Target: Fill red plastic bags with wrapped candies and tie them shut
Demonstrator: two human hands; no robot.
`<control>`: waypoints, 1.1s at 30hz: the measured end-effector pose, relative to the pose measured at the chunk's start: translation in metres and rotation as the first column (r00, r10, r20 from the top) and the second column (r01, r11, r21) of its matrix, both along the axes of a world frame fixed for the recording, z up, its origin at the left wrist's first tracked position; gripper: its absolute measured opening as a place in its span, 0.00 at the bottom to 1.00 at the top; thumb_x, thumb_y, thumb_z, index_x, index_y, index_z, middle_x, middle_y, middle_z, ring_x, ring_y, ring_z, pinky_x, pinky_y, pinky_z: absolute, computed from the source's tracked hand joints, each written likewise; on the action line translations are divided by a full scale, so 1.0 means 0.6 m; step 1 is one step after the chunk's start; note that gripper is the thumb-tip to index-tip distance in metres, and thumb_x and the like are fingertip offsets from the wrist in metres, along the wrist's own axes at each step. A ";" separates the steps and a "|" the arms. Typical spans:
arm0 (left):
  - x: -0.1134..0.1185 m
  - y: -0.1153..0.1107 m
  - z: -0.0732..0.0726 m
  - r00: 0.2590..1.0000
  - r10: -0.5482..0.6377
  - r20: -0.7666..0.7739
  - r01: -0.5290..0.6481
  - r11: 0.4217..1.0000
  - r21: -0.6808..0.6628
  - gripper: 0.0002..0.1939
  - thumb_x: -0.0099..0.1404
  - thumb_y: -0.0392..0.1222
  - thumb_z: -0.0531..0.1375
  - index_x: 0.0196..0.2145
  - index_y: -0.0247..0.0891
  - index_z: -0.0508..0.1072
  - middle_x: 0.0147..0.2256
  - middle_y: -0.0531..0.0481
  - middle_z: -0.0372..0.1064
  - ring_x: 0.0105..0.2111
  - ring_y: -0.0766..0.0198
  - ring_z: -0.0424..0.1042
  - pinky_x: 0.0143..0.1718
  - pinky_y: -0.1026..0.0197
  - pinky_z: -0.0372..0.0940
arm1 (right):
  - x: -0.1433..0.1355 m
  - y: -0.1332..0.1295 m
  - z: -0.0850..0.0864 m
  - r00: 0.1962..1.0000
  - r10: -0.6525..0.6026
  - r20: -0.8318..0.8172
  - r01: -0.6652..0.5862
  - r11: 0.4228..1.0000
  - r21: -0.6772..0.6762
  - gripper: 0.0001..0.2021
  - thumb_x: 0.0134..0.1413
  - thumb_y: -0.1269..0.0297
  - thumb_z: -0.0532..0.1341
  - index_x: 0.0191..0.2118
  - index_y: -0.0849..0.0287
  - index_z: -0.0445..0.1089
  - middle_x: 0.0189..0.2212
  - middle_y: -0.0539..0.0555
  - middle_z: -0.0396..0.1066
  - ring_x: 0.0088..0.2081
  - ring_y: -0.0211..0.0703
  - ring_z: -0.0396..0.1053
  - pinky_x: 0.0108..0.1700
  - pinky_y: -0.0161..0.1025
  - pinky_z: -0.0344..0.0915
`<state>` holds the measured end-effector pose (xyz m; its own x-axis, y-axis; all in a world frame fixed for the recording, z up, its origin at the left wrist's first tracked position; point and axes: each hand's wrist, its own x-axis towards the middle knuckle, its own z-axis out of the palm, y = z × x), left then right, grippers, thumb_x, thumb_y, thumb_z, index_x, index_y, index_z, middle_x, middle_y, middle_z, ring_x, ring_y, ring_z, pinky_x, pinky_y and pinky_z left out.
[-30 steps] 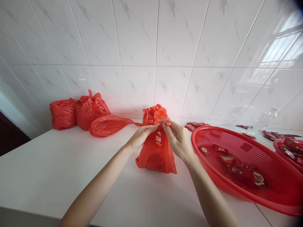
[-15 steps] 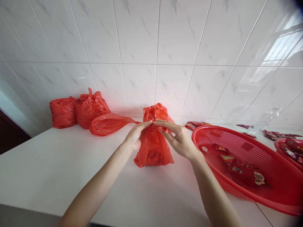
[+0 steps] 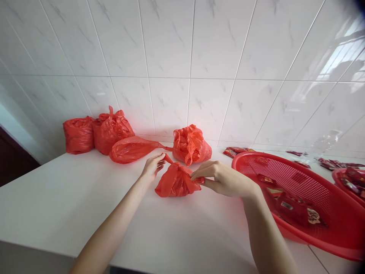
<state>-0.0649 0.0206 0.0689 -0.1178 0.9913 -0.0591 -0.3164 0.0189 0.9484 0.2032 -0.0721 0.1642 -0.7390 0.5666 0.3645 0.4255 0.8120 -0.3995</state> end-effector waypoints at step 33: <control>-0.035 -0.156 0.036 0.789 0.142 -0.597 0.093 0.934 0.344 0.19 0.60 0.55 0.64 0.21 0.39 0.71 0.20 0.54 0.58 0.23 0.65 0.56 0.24 0.63 0.53 | -0.036 -0.012 0.004 0.936 -0.125 -0.330 0.051 0.974 -0.222 0.11 0.63 0.57 0.60 0.43 0.56 0.77 0.47 0.56 0.76 0.44 0.45 0.74 0.39 0.38 0.71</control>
